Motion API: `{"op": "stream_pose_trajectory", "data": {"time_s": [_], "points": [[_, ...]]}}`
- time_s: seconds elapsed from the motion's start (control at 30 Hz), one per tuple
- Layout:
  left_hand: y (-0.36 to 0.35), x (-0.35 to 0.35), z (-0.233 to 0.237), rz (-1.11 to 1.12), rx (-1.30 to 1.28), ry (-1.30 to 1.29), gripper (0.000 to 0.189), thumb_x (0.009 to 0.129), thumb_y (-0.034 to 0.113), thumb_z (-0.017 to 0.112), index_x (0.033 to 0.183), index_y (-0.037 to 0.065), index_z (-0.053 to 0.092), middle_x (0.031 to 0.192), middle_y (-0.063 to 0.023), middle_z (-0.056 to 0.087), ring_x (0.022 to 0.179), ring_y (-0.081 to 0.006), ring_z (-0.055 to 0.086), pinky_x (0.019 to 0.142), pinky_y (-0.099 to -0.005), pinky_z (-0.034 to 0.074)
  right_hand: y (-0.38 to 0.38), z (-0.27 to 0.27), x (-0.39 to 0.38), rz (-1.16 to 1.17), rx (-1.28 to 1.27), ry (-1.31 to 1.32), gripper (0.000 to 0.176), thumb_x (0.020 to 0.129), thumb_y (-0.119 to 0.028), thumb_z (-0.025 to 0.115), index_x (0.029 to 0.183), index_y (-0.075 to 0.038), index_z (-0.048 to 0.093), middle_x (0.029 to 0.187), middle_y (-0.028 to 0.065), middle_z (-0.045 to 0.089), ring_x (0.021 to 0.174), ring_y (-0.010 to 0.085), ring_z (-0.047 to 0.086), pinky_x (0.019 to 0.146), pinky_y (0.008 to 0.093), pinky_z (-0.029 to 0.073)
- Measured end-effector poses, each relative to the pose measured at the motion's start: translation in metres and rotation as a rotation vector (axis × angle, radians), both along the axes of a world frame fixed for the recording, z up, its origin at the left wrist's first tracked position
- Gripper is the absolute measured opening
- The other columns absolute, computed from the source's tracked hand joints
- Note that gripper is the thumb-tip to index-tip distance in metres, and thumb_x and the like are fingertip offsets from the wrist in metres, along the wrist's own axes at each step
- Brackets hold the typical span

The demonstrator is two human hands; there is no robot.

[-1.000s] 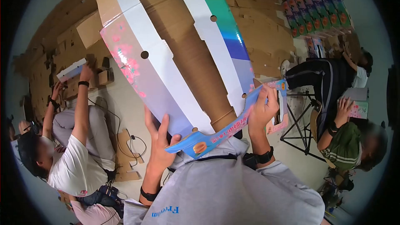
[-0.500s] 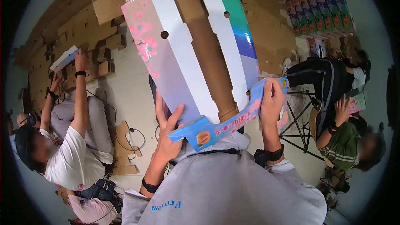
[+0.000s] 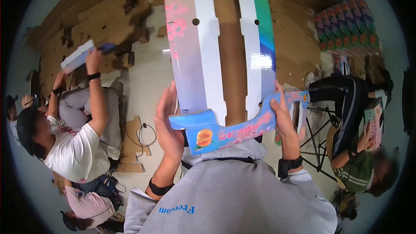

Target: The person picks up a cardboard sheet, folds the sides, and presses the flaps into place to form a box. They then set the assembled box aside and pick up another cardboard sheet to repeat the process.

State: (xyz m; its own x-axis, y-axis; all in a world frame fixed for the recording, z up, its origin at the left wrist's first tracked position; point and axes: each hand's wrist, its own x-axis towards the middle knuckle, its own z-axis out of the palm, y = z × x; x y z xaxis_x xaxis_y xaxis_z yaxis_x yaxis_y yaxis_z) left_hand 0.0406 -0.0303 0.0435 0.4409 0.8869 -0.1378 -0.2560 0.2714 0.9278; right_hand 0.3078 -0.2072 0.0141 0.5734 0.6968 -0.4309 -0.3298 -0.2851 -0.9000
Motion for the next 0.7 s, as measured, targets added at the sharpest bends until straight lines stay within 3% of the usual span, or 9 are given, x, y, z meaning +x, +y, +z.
{"op": "stream_pose_trajectory", "data": {"time_s": [0.03, 0.2, 0.27, 0.4, 0.5, 0.57, 0.63, 0.7], "points": [[-0.003, 0.003, 0.005, 0.023, 0.104, 0.096, 0.09, 0.108, 0.062, 0.046, 0.166, -0.003, 0.023, 0.173, -0.0252, 0.024, 0.16, -0.0376, 0.026, 0.131, -0.0509, 0.019, 0.001, -0.007, -0.007, 0.005, -0.002, -0.004, 0.084, 0.098, -0.04, 0.073, 0.163, -0.004, 0.034, 0.154, 0.0137, 0.046, 0.136, 0.024, 0.05, 0.115, 0.0363, 0.039], [0.009, -0.007, 0.006, -0.205, 0.327, 0.411, 0.098, 0.102, 0.049, 0.062, 0.168, -0.003, 0.012, 0.174, -0.0269, 0.019, 0.163, -0.0404, 0.016, 0.131, -0.0518, 0.014, 0.002, -0.012, -0.026, -0.063, 0.003, -0.138, 0.081, 0.093, -0.042, 0.076, 0.155, 0.0, 0.043, 0.151, 0.015, 0.048, 0.137, 0.0269, 0.049, 0.118, 0.0382, 0.035], [0.014, -0.011, 0.01, -0.332, 0.378, 0.571, 0.105, 0.098, 0.043, 0.068, 0.169, -0.003, 0.006, 0.175, -0.0277, 0.014, 0.164, -0.0424, 0.009, 0.131, -0.0524, 0.012, 0.003, -0.008, -0.032, -0.078, 0.019, -0.373, 0.083, 0.093, -0.048, 0.075, 0.152, 0.002, 0.045, 0.147, 0.0152, 0.051, 0.135, 0.0273, 0.05, 0.117, 0.0388, 0.036], [0.015, -0.013, 0.018, -0.375, 0.555, 0.605, 0.099, 0.1, 0.049, 0.062, 0.169, -0.001, 0.014, 0.177, -0.0255, 0.007, 0.165, -0.0416, 0.003, 0.131, -0.0532, 0.008, -0.011, -0.019, -0.041, -0.146, 0.031, -0.575, 0.079, 0.1, -0.055, 0.061, 0.149, 0.006, 0.046, 0.139, 0.0161, 0.055, 0.132, 0.0281, 0.052, 0.115, 0.04, 0.037], [0.019, -0.011, 0.0, -0.424, 0.693, 0.546, 0.086, 0.104, 0.045, 0.057, 0.168, 0.001, 0.021, 0.177, -0.0257, 0.008, 0.164, -0.0447, 0.0, 0.13, -0.0583, 0.005, -0.017, -0.02, -0.041, -0.252, -0.016, -0.353, 0.072, 0.108, -0.057, 0.044, 0.153, 0.0, 0.044, 0.139, 0.0155, 0.053, 0.104, 0.0206, 0.064, 0.084, 0.0332, 0.057], [0.021, -0.004, -0.008, -0.463, 0.67, 0.439, 0.078, 0.107, 0.046, 0.051, 0.168, 0.003, 0.027, 0.177, -0.026, 0.008, 0.164, -0.0441, -0.001, 0.13, -0.0581, 0.004, -0.016, -0.013, -0.039, -0.227, -0.014, -0.261, 0.067, 0.111, -0.051, 0.039, 0.15, 0.002, 0.047, 0.138, 0.0165, 0.054, 0.123, 0.0253, 0.056, 0.104, 0.0375, 0.044], [0.022, 0.004, -0.003, -0.462, 0.681, 0.394, 0.07, 0.11, 0.048, 0.046, 0.165, 0.005, 0.036, 0.177, -0.0266, 0.009, 0.165, -0.0436, 0.0, 0.13, -0.057, 0.005, -0.018, -0.013, -0.033, -0.212, -0.017, -0.262, 0.064, 0.113, -0.048, 0.036, 0.149, 0.003, 0.049, 0.139, 0.017, 0.054, 0.133, 0.0273, 0.051, 0.114, 0.0395, 0.038], [0.021, 0.007, -0.002, -0.425, 0.65, 0.377, 0.064, 0.111, 0.048, 0.043, 0.16, 0.006, 0.046, 0.177, -0.0265, 0.011, 0.164, -0.0435, 0.003, 0.13, -0.0557, 0.007, -0.02, -0.015, -0.028, -0.207, -0.024, -0.33, 0.062, 0.113, -0.047, 0.037, 0.15, 0.002, 0.05, 0.142, 0.017, 0.053, 0.134, 0.0269, 0.051, 0.115, 0.0394, 0.037]]}}
